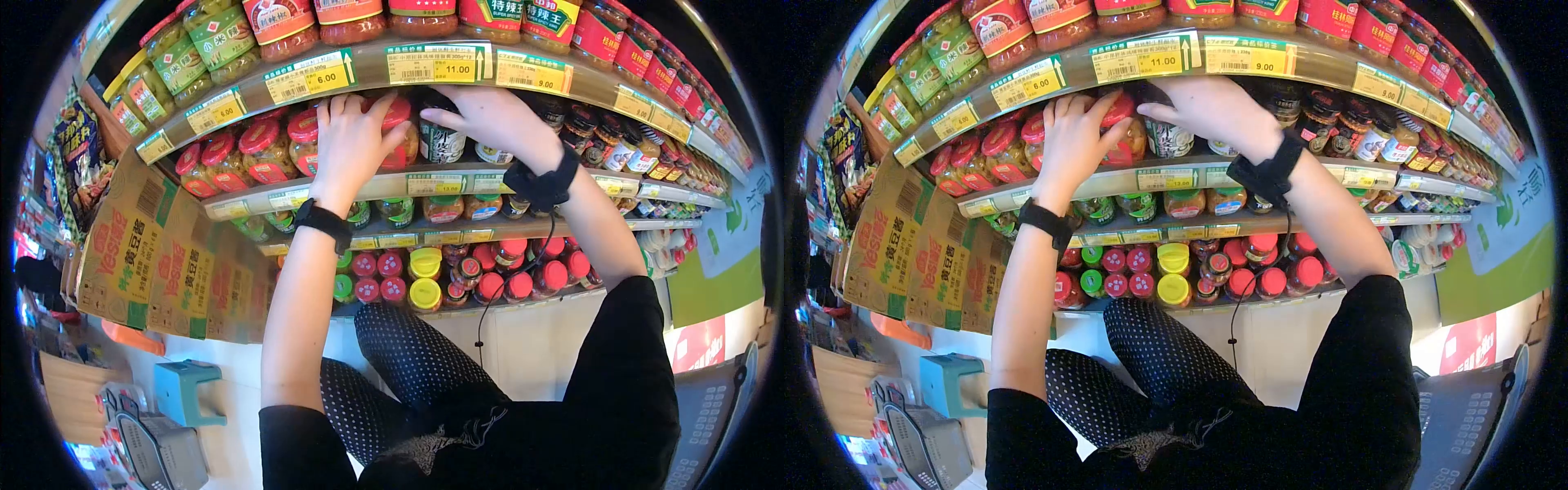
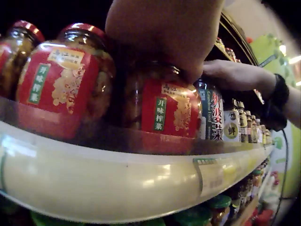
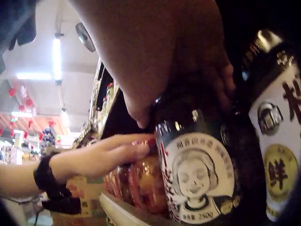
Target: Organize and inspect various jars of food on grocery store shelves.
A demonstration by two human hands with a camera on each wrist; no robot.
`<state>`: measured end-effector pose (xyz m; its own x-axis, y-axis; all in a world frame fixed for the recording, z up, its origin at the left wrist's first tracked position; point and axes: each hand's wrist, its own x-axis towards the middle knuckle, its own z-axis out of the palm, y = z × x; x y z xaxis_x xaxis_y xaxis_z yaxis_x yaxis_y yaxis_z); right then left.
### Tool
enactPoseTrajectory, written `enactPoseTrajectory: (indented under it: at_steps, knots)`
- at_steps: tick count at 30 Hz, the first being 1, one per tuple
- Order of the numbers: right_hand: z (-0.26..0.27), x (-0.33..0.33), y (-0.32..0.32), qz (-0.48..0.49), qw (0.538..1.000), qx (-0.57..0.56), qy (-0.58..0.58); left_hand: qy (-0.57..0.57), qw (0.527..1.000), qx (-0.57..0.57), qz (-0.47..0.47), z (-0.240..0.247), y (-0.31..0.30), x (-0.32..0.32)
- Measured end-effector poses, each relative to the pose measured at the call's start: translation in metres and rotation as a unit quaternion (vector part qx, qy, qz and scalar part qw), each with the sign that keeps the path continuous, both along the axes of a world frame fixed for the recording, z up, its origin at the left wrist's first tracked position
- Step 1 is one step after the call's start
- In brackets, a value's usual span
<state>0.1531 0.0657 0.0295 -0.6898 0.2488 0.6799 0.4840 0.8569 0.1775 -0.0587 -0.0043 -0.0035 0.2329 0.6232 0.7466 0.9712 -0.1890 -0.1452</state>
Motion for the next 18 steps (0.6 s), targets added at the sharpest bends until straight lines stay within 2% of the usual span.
enactPoseTrajectory:
  at_steps: [1, 4, 5, 8, 9, 12, 16, 17, 18]
  knots:
    - [0.002, 0.002, 0.003, 0.026, 1.0, -0.01, 0.001, 0.004, 1.0, 0.001, -0.008, 0.001, 0.0, -0.002]
    - [0.008, -0.008, -0.005, -0.038, 0.999, -0.005, -0.02, 0.009, 1.0, 0.003, -0.009, 0.002, 0.0, -0.004]
    - [0.009, -0.01, -0.015, -0.116, 0.991, -0.007, -0.065, 0.008, 1.0, -0.002, 0.001, 0.002, 0.0, -0.003]
    - [-0.008, -0.019, -0.009, -0.099, 0.991, 0.093, -0.004, 0.009, 1.0, -0.009, 0.028, 0.004, -0.003, 0.0]
    - [-0.008, -0.021, -0.015, -0.123, 0.991, 0.049, -0.007, 0.013, 0.999, -0.007, 0.032, 0.005, -0.004, 0.001]
    - [-0.016, -0.011, -0.009, -0.103, 0.994, 0.045, 0.005, 0.029, 0.999, -0.001, 0.043, 0.005, -0.005, 0.0]
    - [-0.004, -0.01, -0.011, -0.071, 0.988, 0.133, 0.023, 0.005, 0.998, -0.038, 0.047, 0.007, -0.004, 0.001]
    - [-0.002, -0.011, -0.02, -0.137, 0.988, 0.063, -0.02, 0.006, 0.999, -0.033, 0.04, 0.008, -0.003, 0.001]
    - [-0.002, -0.011, -0.015, -0.108, 0.989, 0.105, 0.005, 0.006, 0.999, -0.028, 0.034, 0.01, -0.004, 0.003]
